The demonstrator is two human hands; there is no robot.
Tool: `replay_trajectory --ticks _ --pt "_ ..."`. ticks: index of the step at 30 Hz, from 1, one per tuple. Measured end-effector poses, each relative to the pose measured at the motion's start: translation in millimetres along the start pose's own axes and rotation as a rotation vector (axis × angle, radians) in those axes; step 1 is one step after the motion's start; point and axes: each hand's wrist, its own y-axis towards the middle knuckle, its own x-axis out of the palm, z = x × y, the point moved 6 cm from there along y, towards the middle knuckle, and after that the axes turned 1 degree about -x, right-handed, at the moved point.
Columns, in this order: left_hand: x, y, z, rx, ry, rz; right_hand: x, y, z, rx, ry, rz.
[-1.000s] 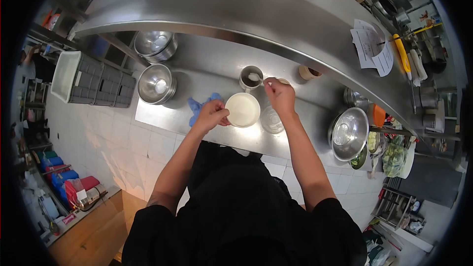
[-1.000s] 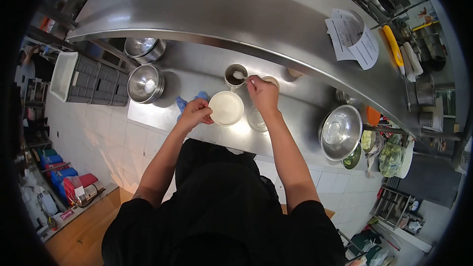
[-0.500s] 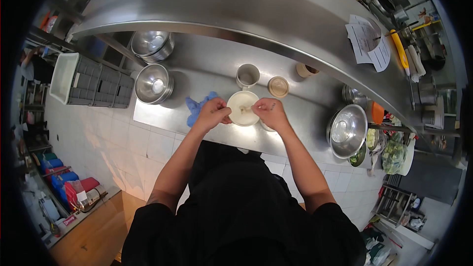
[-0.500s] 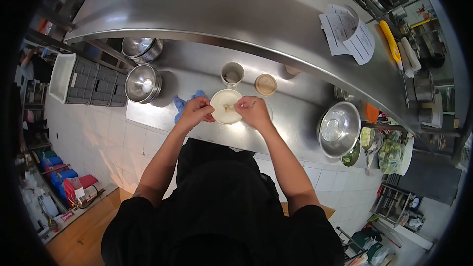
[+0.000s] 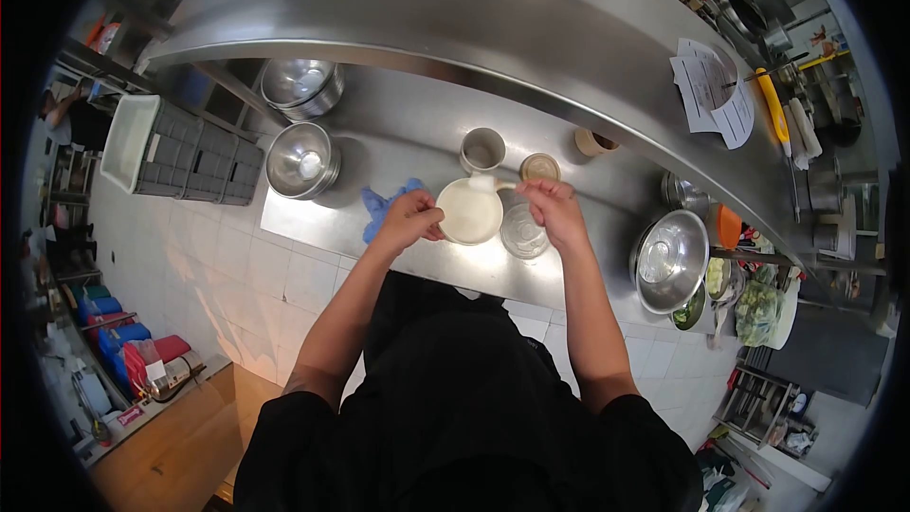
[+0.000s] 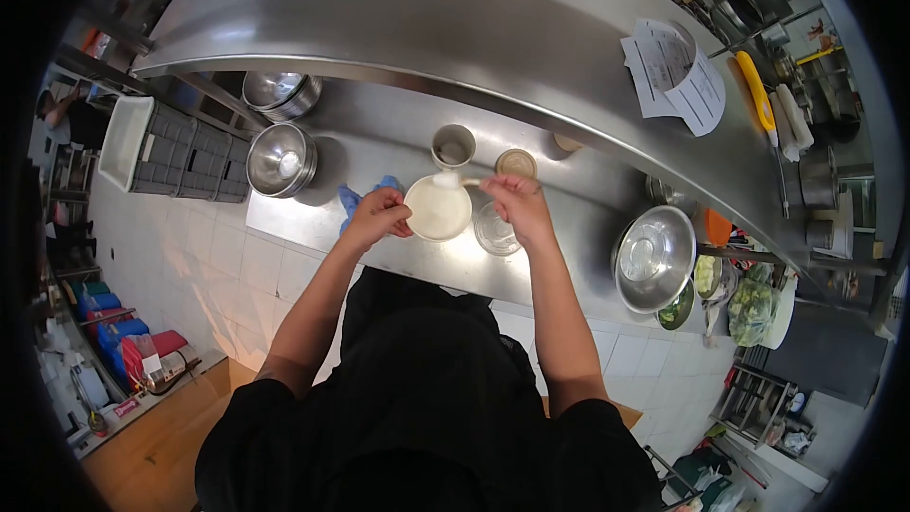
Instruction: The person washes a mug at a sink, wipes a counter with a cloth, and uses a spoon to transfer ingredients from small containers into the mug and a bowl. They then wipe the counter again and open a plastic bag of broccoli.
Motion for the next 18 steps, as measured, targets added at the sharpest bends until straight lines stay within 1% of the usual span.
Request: replay_trajectory --ticks 3,5,8,11,14,17,18 --pt "-1.7 1.9 -3.7 -0.004 -0.002 -0.011 6.7 6.7 -39.9 -0.128 -0.019 0.065" --pt "-2.8 1.7 -4.6 -0.005 0.002 -0.015 5.8 17.5 -48.3 -0.168 -0.045 0.087" --pt "-2.9 0.0 -3.5 -0.005 0.002 -0.008 1.6 42.6 -25.8 -0.152 -0.296 0.196" --pt "-3.6 0.2 -6.0 -0.01 -0.007 -0.007 9.2 36.5 -34.8 -0.478 -0.86 0.336" --pt "-3.7 0.5 -6.2 -0.011 0.012 -0.006 16.1 12.4 -50.2 -0.421 -0.686 0.295" --pt "-3.0 1.6 -5.7 0.002 0.009 -0.009 18.9 -3.0 -30.6 -0.225 -0.481 0.043" --pt "-2.6 1.8 -5.4 0.0 0.014 -0.007 20.5 -7.7 -23.1 -0.2 -0.561 0.009"
